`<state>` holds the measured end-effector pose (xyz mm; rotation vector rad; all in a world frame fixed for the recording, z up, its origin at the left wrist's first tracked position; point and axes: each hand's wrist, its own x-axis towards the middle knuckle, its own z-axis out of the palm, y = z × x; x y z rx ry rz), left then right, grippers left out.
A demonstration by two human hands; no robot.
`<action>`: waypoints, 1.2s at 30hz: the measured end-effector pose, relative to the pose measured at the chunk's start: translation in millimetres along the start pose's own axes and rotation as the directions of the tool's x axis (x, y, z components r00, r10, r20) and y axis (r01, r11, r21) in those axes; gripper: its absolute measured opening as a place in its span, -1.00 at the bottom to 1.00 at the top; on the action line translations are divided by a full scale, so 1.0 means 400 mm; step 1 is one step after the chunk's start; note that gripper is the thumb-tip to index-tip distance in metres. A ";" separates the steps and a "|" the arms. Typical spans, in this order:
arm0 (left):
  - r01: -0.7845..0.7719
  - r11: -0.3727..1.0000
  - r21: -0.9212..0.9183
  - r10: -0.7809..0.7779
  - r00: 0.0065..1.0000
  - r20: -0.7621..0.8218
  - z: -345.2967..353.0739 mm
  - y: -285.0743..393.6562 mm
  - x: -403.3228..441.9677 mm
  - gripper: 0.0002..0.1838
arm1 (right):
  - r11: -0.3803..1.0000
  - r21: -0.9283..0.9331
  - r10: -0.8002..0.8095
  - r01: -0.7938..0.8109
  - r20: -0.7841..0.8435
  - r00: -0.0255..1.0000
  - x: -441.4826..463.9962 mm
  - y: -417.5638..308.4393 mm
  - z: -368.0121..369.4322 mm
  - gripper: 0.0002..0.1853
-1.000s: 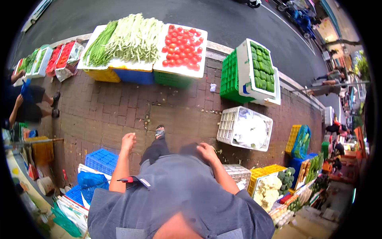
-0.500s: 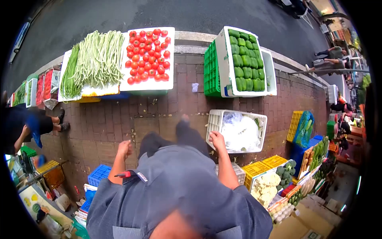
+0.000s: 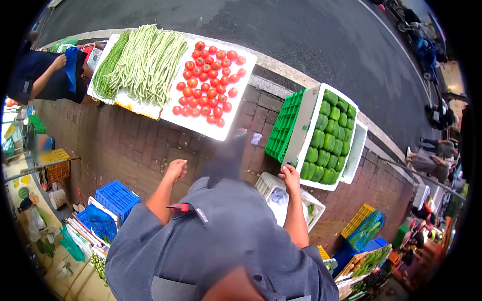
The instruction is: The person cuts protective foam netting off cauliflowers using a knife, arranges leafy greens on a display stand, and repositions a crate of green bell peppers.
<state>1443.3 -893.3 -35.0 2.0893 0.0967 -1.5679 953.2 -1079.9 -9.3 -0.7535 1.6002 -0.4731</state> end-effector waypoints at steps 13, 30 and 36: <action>-0.207 0.969 -0.133 0.211 0.977 0.018 0.172 0.519 0.175 -0.49 | 0.957 -0.288 -0.016 0.014 -0.004 1.000 0.197 -0.364 -0.071 -0.51; -0.006 0.927 0.374 -0.051 0.989 0.142 0.280 0.537 0.360 -0.49 | 0.984 -0.167 -0.126 0.059 -0.425 0.897 0.231 -0.164 -0.275 -0.63; -0.330 0.934 0.135 0.282 0.915 0.287 0.541 0.879 0.234 -0.36 | 0.998 -0.049 0.025 -0.045 -0.357 0.934 0.228 -0.067 -0.238 -0.64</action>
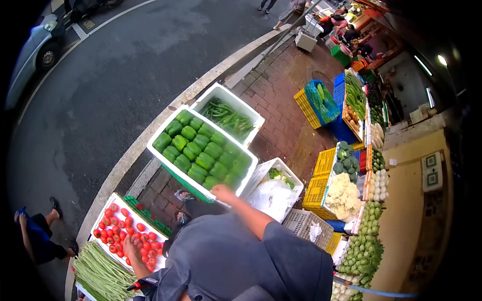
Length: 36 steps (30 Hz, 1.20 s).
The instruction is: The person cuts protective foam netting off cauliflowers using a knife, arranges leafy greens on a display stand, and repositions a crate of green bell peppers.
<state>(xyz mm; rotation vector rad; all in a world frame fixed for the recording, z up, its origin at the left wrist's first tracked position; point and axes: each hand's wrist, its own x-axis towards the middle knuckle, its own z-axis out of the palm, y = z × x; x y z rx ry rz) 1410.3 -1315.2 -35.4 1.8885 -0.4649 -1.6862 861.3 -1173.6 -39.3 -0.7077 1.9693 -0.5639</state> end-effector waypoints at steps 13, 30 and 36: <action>0.361 0.928 0.096 -0.342 0.923 -0.174 -0.031 -0.334 -0.223 -0.47 | 0.996 -0.023 -0.079 0.082 0.105 0.991 0.082 -0.111 0.002 -0.56; 0.040 0.908 -0.418 -0.217 0.897 -0.386 0.027 -0.487 -0.391 -0.64 | 0.982 -0.089 -0.102 0.169 0.506 0.857 0.287 -0.474 0.143 -0.68; 0.066 0.711 -0.700 -0.452 0.806 -0.383 -0.023 -0.701 -0.521 -0.60 | 0.933 -0.191 -0.126 0.304 0.619 0.775 0.210 -0.552 0.273 -0.55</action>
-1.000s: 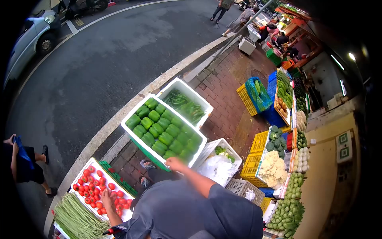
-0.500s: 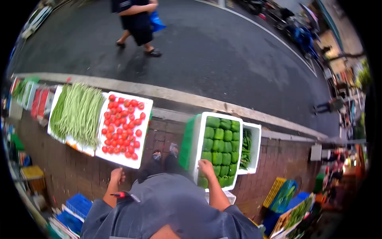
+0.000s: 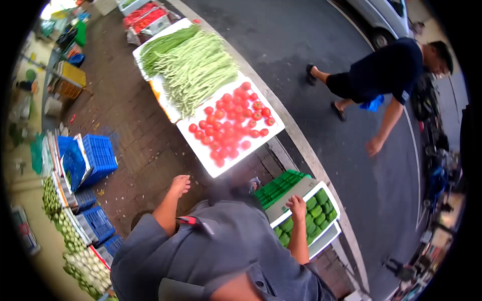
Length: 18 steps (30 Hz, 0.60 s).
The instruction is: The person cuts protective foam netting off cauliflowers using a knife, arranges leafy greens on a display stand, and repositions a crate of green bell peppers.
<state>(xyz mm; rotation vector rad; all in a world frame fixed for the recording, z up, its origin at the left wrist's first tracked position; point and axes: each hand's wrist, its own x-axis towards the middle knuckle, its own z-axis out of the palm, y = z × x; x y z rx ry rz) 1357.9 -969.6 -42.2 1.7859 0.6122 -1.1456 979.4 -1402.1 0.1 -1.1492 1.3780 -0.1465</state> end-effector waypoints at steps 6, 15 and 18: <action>0.314 0.946 0.082 -0.311 0.949 -0.054 -0.155 -0.173 0.046 -0.60 | 0.976 -0.216 0.013 -0.005 0.034 0.999 -0.079 0.049 0.115 -0.49; 0.134 0.946 0.294 -0.148 0.989 0.025 -0.010 0.116 0.110 -0.61 | 0.991 -0.023 0.126 -0.132 -0.165 0.978 -0.223 0.148 0.072 -0.57; 0.010 0.937 0.348 -0.026 0.999 0.040 0.138 0.262 0.105 -0.56 | 0.989 0.060 0.143 -0.133 -0.215 0.966 -0.231 0.195 0.013 -0.58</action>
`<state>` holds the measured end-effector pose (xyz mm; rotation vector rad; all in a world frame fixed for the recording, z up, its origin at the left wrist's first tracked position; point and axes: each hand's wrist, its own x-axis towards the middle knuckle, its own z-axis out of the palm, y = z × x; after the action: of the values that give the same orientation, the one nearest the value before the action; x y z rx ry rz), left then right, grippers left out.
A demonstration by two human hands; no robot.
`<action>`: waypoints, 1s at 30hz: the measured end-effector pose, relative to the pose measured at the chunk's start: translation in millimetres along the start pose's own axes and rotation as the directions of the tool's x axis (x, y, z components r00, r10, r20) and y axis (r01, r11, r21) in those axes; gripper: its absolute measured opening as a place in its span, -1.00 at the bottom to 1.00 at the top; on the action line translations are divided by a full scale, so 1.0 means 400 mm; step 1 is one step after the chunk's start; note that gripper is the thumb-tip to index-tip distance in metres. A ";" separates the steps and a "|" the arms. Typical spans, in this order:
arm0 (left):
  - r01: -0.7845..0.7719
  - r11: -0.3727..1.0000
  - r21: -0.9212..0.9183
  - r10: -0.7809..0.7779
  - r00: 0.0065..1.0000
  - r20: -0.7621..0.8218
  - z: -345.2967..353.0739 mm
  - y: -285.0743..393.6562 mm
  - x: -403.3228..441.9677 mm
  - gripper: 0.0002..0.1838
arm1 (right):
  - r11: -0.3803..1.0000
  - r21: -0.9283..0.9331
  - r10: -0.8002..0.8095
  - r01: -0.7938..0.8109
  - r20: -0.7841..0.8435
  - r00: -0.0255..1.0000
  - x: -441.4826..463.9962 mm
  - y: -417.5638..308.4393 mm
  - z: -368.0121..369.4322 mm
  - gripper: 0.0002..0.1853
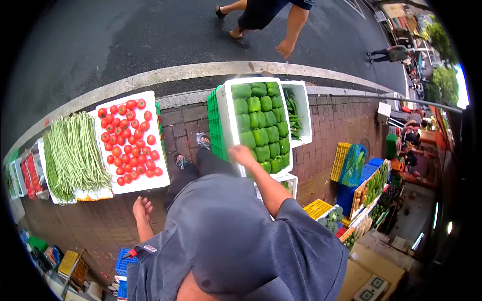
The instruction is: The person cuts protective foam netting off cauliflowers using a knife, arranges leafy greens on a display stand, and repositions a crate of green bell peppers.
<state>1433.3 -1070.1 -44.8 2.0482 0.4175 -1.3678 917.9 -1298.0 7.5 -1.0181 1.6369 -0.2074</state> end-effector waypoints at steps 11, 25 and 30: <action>-0.288 0.889 0.357 0.190 0.939 0.285 0.405 0.301 -0.103 -0.47 | 0.983 0.186 0.072 0.002 -0.388 0.919 0.050 0.256 -0.156 -0.60; -0.693 0.453 0.562 0.076 0.657 0.750 1.211 0.533 -0.069 -0.47 | 0.498 0.678 0.833 -0.541 -0.547 0.082 -0.155 0.324 -0.103 -0.31; -0.823 0.268 0.501 0.045 0.530 0.847 1.495 0.517 -0.114 -0.38 | 0.372 0.835 0.923 -0.405 -0.381 0.061 -0.130 0.509 0.087 -0.23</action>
<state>1110.2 -1614.4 -91.4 1.7378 -1.5872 -1.9666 844.5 -1124.5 -92.3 0.6784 2.5851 -0.4932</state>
